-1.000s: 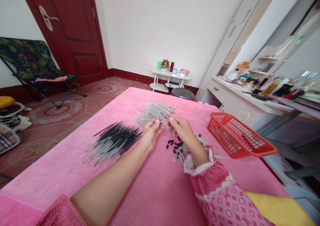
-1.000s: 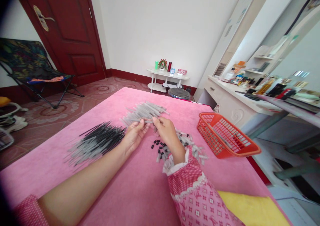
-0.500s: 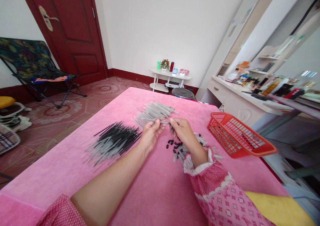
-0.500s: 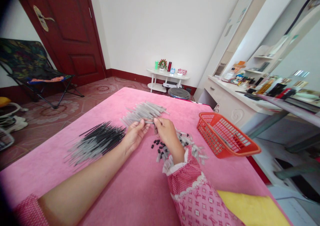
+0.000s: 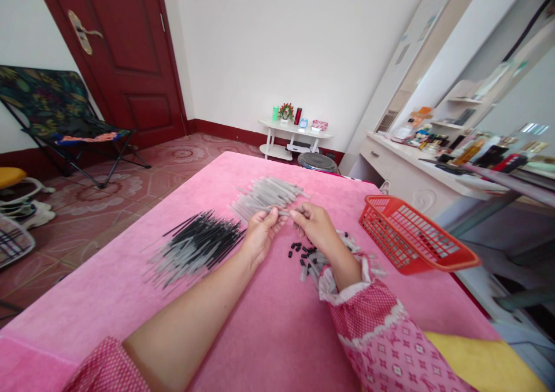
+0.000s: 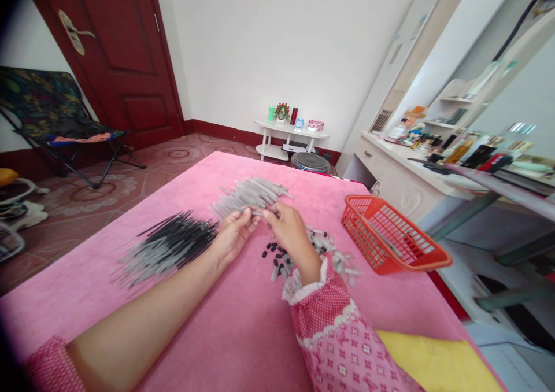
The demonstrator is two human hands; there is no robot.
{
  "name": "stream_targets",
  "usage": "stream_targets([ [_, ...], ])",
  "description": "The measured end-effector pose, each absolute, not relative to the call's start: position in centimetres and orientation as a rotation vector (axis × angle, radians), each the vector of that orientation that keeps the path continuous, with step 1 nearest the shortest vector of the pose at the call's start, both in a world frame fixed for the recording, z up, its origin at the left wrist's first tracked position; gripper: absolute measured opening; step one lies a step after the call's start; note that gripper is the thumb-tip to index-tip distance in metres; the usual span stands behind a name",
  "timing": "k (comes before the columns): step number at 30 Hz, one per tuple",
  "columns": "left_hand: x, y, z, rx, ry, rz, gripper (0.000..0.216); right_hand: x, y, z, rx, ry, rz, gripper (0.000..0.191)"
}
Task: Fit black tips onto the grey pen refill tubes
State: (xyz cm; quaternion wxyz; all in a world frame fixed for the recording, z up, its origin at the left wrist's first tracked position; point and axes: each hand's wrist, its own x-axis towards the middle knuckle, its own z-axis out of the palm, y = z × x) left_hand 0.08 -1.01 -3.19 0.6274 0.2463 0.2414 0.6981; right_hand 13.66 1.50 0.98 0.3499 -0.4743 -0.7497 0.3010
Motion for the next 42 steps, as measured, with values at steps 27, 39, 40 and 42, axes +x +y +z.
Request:
stream_targets([
  [27,-0.1,-1.2,-2.9,0.664,0.622,1.576,0.018,15.0,1.5,2.4,-1.222,-2.077,0.86,0.028],
  [39,-0.6,-1.2,-2.8,0.721,0.605,1.539,0.028,16.4,0.6,3.1,-1.162,-2.54,0.933,0.008],
  [40,-0.6,-1.2,-2.7,0.719,0.596,1.542,0.029,16.5,0.4,3.1,-1.127,-2.653,0.912,0.012],
  [42,-0.7,-1.2,-2.5,0.705,0.585,1.544,0.029,16.1,-0.2,3.1,-1.071,-2.838,0.836,0.023],
])
